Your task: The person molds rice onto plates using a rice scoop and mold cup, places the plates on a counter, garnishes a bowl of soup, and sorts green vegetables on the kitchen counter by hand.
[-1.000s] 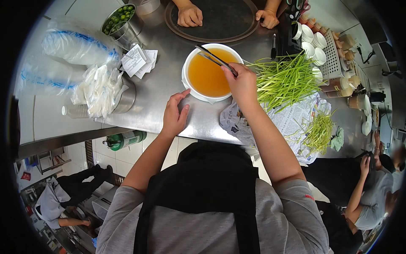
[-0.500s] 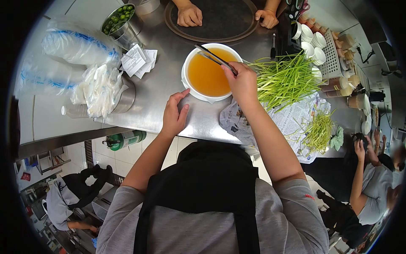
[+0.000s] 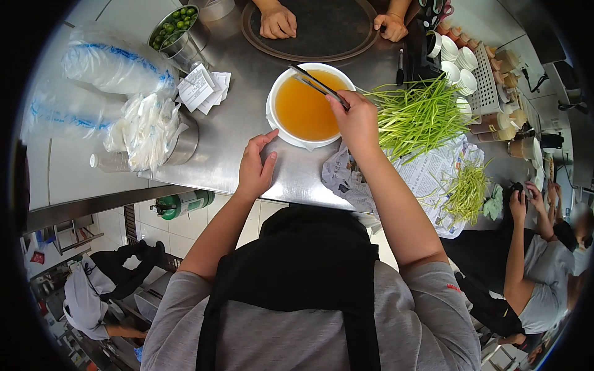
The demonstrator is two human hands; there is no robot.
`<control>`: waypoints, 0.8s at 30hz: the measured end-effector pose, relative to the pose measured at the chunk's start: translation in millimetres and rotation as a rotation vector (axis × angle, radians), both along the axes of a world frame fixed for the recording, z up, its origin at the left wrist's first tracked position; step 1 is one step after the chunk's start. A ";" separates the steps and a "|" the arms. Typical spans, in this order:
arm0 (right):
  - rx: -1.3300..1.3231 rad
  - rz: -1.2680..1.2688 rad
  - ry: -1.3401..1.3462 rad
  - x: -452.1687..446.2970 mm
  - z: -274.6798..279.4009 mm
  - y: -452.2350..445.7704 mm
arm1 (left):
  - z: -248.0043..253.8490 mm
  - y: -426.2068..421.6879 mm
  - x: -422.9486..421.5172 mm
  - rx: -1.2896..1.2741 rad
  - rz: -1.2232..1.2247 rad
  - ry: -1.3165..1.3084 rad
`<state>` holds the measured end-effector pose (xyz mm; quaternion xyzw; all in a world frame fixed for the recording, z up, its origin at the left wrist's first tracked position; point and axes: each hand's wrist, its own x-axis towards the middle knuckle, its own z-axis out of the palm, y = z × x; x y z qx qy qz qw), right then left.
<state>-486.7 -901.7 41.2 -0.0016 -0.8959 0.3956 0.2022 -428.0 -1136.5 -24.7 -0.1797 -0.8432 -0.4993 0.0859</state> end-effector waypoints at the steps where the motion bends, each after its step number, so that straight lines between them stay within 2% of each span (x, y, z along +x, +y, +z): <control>1: -0.004 0.000 0.001 -0.3 -0.8 0.3 | -0.2 0.0 0.0 0.002 -0.001 0.004; 24: 0.009 0.014 -0.012 0.1 6.6 -4.9 | 1.1 0.3 -1.7 -0.006 0.002 0.007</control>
